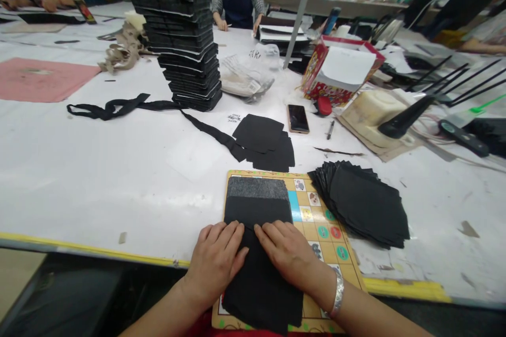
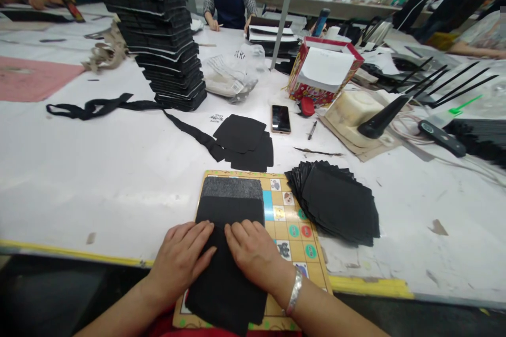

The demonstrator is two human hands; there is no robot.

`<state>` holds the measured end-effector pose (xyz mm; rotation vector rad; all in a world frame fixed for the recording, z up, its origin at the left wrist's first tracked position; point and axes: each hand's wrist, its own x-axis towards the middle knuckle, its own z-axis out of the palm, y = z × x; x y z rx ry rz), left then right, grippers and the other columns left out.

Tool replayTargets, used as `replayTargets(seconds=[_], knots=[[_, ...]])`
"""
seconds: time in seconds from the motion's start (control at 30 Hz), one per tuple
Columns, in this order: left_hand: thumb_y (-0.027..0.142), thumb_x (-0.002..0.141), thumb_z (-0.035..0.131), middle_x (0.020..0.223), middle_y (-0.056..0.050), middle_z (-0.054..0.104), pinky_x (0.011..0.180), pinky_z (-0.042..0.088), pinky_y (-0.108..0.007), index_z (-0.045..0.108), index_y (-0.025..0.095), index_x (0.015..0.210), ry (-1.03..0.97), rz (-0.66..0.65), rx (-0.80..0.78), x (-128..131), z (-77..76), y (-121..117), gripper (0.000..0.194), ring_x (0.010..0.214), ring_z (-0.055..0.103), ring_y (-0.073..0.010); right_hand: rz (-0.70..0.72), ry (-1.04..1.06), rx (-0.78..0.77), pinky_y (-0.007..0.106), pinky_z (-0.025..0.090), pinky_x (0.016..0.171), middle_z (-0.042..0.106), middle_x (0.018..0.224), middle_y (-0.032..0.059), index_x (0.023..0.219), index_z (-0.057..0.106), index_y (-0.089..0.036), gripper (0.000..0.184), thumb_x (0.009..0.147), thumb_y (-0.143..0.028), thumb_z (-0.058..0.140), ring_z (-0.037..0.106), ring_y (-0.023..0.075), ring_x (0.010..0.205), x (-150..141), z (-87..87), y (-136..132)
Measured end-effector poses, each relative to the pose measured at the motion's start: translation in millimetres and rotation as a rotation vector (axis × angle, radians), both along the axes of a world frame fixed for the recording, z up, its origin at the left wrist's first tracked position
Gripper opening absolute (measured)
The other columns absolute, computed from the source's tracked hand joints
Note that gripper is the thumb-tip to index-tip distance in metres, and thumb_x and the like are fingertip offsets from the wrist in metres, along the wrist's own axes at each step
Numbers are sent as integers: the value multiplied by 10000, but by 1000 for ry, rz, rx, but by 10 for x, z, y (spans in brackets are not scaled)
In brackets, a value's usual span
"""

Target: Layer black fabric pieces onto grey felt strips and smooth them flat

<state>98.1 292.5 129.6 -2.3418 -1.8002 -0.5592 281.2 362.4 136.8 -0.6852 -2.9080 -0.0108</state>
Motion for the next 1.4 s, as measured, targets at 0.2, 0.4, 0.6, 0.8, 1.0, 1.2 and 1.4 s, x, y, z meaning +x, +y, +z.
replayTargets(seconds=[0.2,0.4,0.6,0.8,1.0,1.2,1.4], knots=[[413,828,534,1051,-74,635,832,384,-387,566,208,1168,116,40,-67,29,30,33,399,952,538,-230,-17,-91,9,349,362,590,571,862,98,1099,555,-68,273,842,-98,468,481,211,732,-44,55,-11],[366,843,520,1184,-132,577,876,395,-443,579,158,1136,139,146,28,-104,61,61,364,1055,518,-287,-1,-74,34,346,381,592,573,879,102,1135,536,-43,307,842,-89,459,488,217,747,-67,56,-8],[257,876,437,1107,-104,624,913,425,-369,517,132,1189,55,-129,31,123,-89,-5,346,1027,556,-215,3,-19,-18,337,418,597,575,848,93,1143,532,-60,293,871,-99,427,490,203,722,156,24,-9],[261,884,441,1099,-108,632,896,417,-362,547,102,1153,113,-151,39,134,-75,7,330,1009,560,-217,-34,61,-28,349,466,697,597,911,107,1193,516,-112,350,906,-71,322,518,194,796,762,-25,-100],[356,867,476,1091,-129,619,822,427,-388,521,118,1223,278,-156,-65,218,26,14,430,1005,547,-262,-16,3,-22,350,454,675,582,878,109,1181,515,-76,328,896,-71,353,509,201,778,841,-21,-146],[545,784,525,1046,-164,588,674,446,-380,460,228,1298,501,-172,-183,380,145,46,607,935,560,-323,-3,-133,-4,358,435,648,569,868,108,1186,504,-53,339,867,-78,391,498,221,776,767,60,-180],[618,746,511,994,-168,586,615,434,-370,382,312,1339,583,-190,-241,451,185,105,680,844,587,-332,-93,-156,66,358,415,666,585,921,134,1119,550,-46,322,831,-59,407,505,236,808,988,97,-312]])
